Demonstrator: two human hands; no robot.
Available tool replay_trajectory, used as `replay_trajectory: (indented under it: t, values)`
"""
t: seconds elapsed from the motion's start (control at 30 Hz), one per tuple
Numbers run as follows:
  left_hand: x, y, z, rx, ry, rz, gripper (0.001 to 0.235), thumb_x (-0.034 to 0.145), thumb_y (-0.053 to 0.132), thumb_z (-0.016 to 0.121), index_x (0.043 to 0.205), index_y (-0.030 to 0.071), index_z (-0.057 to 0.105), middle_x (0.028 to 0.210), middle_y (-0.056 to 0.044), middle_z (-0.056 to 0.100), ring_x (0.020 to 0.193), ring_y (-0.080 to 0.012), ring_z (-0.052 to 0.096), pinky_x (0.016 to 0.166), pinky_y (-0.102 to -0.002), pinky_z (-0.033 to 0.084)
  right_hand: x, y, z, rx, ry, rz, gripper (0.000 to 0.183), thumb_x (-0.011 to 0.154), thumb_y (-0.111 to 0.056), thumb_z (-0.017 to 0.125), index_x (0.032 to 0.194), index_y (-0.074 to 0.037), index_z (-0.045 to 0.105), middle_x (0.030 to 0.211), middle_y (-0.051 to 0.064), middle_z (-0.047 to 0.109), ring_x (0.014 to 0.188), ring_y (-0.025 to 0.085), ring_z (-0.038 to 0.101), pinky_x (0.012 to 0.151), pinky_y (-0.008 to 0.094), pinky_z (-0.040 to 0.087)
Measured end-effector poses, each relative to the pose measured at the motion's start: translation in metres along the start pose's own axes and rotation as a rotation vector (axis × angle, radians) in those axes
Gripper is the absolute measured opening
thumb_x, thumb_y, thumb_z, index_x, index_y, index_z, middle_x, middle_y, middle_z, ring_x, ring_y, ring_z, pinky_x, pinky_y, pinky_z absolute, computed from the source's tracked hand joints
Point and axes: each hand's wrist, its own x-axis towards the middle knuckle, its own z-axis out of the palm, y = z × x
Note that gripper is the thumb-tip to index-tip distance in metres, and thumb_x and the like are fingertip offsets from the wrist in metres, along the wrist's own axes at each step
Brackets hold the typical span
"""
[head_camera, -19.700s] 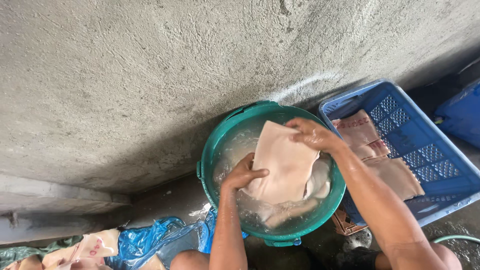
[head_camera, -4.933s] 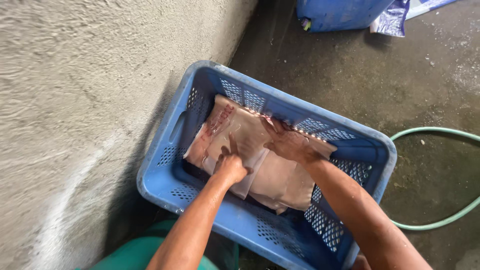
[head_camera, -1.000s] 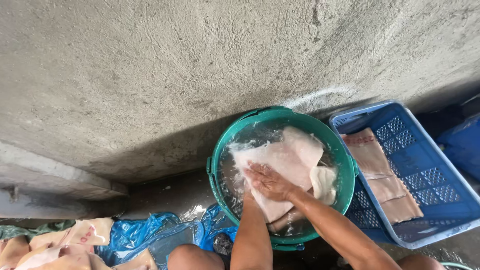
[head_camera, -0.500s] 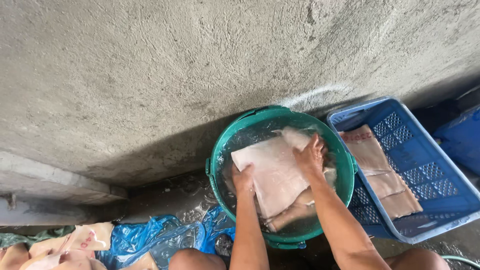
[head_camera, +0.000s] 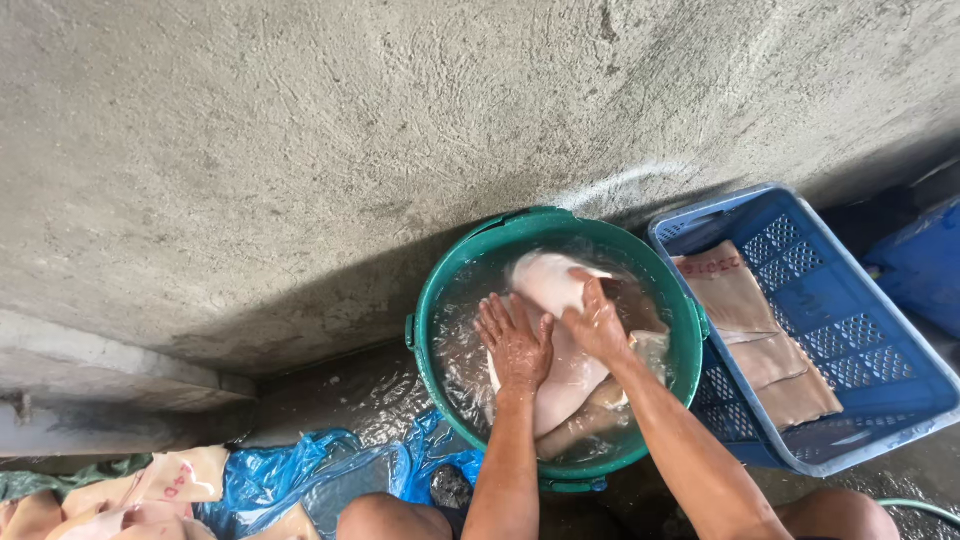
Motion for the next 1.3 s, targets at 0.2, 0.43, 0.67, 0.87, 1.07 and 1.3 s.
replay_trajectory:
  t: [0.2,0.43,0.67,0.87,1.07,1.3]
  values:
    - [0.028,-0.045,0.025,-0.617,0.205,-0.129,0.09,0.095,0.056,0.063,0.153,-0.006,0.033,0.156,-0.03,0.04,0.146,-0.0412,0.038,0.122,-0.049,0.028,-0.029,-0.016,-0.056,0.422,-0.361,0.191,0.075,0.076,-0.002,0.061,0.149,-0.005,0.046,0.145,0.013,0.05,0.131,0.02,0.046,0.1,0.031,0.041]
    - [0.033,-0.065,0.035,-1.435,-0.207,-0.555,0.068,0.08,0.017,0.083,0.136,-0.012,0.057,0.122,-0.022,0.07,0.1,-0.0306,0.071,0.083,-0.039,0.062,-0.002,-0.023,-0.057,-0.807,-0.504,0.564,0.051,0.109,-0.04,0.039,0.146,-0.013,0.062,0.154,0.015,0.062,0.142,0.033,0.058,0.119,0.04,0.044]
    - [0.023,-0.053,0.051,-1.636,-0.321,-0.514,0.064,0.094,0.039,0.064,0.145,0.003,0.052,0.134,-0.014,0.067,0.117,-0.0257,0.065,0.092,-0.036,0.057,-0.004,-0.014,0.017,-0.921,-0.631,-0.438,0.075,0.102,-0.052,0.041,0.155,0.0,0.028,0.163,0.023,0.021,0.15,0.044,0.029,0.12,0.052,0.018]
    - [0.03,-0.066,0.068,-1.548,-0.313,-0.664,0.067,0.102,0.055,0.048,0.148,0.007,0.049,0.14,-0.009,0.062,0.122,-0.0234,0.062,0.097,-0.039,0.056,0.025,-0.005,0.015,-0.499,-0.608,0.39,0.064,0.106,-0.052,0.026,0.162,-0.022,0.032,0.16,0.011,0.045,0.144,0.026,0.049,0.123,0.037,0.036]
    - [0.031,-0.084,0.094,-1.63,-0.329,-0.649,0.066,0.107,0.054,0.051,0.142,-0.001,0.06,0.114,-0.015,0.069,0.098,-0.0299,0.065,0.083,-0.044,0.058,0.011,-0.034,0.03,-0.552,-0.787,-0.027,0.063,0.104,-0.049,0.032,0.157,-0.016,0.033,0.158,0.012,0.047,0.142,0.028,0.048,0.119,0.042,0.031]
    - [0.024,-0.063,0.056,-1.743,-0.492,-0.715,0.081,0.098,0.073,0.036,0.142,0.008,0.057,0.113,-0.012,0.068,0.094,-0.0277,0.064,0.075,-0.047,0.055,0.02,0.002,0.033,-0.605,-0.528,-0.278,0.061,0.103,-0.046,0.037,0.153,-0.011,0.041,0.16,0.015,0.041,0.146,0.03,0.038,0.119,0.042,0.028]
